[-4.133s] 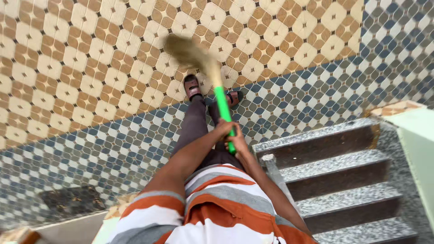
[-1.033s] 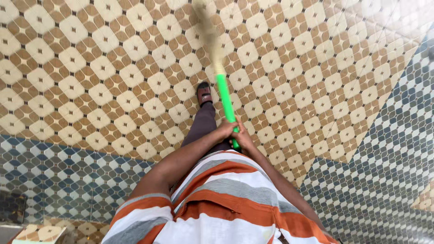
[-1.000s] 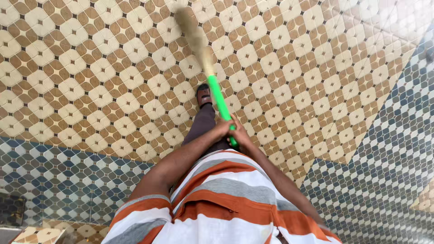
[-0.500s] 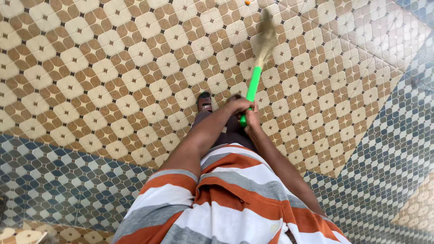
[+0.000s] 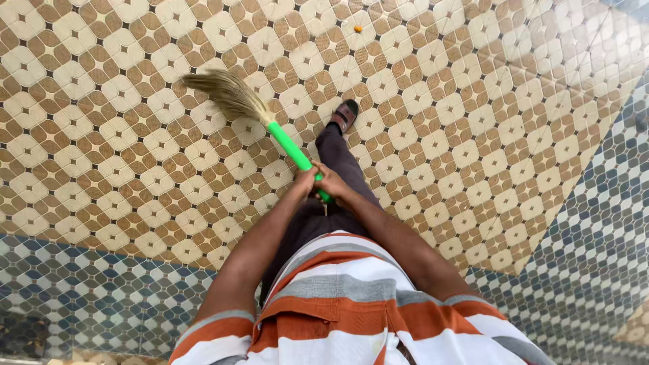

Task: The person sweeps the floor using a broom, collecting debris and moving across the room.

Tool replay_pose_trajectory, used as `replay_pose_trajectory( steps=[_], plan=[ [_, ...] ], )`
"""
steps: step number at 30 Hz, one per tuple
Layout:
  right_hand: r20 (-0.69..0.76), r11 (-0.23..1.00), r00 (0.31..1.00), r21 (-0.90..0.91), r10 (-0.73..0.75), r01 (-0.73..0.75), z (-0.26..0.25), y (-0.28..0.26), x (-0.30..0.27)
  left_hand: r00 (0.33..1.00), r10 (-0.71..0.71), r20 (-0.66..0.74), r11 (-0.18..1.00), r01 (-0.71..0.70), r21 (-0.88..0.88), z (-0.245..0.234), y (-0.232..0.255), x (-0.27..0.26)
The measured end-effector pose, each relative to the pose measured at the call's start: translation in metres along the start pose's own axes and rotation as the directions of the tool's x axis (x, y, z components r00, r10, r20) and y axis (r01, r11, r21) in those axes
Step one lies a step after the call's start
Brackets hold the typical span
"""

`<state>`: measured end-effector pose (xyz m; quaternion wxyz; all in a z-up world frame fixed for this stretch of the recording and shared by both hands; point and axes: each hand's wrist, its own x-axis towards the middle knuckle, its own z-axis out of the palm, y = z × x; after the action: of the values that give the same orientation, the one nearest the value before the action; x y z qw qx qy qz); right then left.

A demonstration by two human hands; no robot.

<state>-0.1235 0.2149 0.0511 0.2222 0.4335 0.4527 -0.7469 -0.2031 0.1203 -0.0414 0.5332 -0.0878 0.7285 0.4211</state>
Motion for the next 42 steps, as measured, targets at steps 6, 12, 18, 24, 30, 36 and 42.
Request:
replay_pose_trajectory(
  steps=[6,12,18,24,30,36,42],
  plan=[
    [-0.281,0.923,0.946,0.382,0.159,-0.042,-0.1,0.016,0.006,0.943,-0.202,0.263,0.957,0.133,0.258,0.113,0.06,0.039],
    [-0.439,0.833,0.895,0.523,0.081,0.182,-0.162,-0.029,-0.014,0.828,-0.169,0.535,0.922,-0.058,0.382,0.201,0.132,0.058],
    [-0.372,0.91,0.927,0.4,0.055,0.107,-0.145,-0.118,-0.052,0.646,0.214,0.733,0.411,-0.74,0.532,0.158,0.16,0.038],
    [-0.009,0.961,1.0,0.277,-0.013,0.015,-0.122,-0.17,0.023,0.967,-0.145,0.209,0.985,0.162,-0.064,0.073,0.199,0.06],
    [-0.085,0.981,0.995,0.192,0.055,-0.037,-0.127,-0.183,0.093,0.931,-0.292,0.22,0.952,0.26,0.162,0.055,0.229,0.121],
    [-0.448,0.851,0.888,0.502,0.102,0.155,-0.182,-0.173,0.102,0.87,-0.123,0.478,0.911,-0.093,0.403,0.159,0.276,0.161],
    [-0.538,0.863,0.843,0.416,-0.02,0.286,-0.144,-0.216,0.072,0.487,0.54,0.687,0.431,-0.861,0.272,0.122,0.292,0.158]
  ],
)
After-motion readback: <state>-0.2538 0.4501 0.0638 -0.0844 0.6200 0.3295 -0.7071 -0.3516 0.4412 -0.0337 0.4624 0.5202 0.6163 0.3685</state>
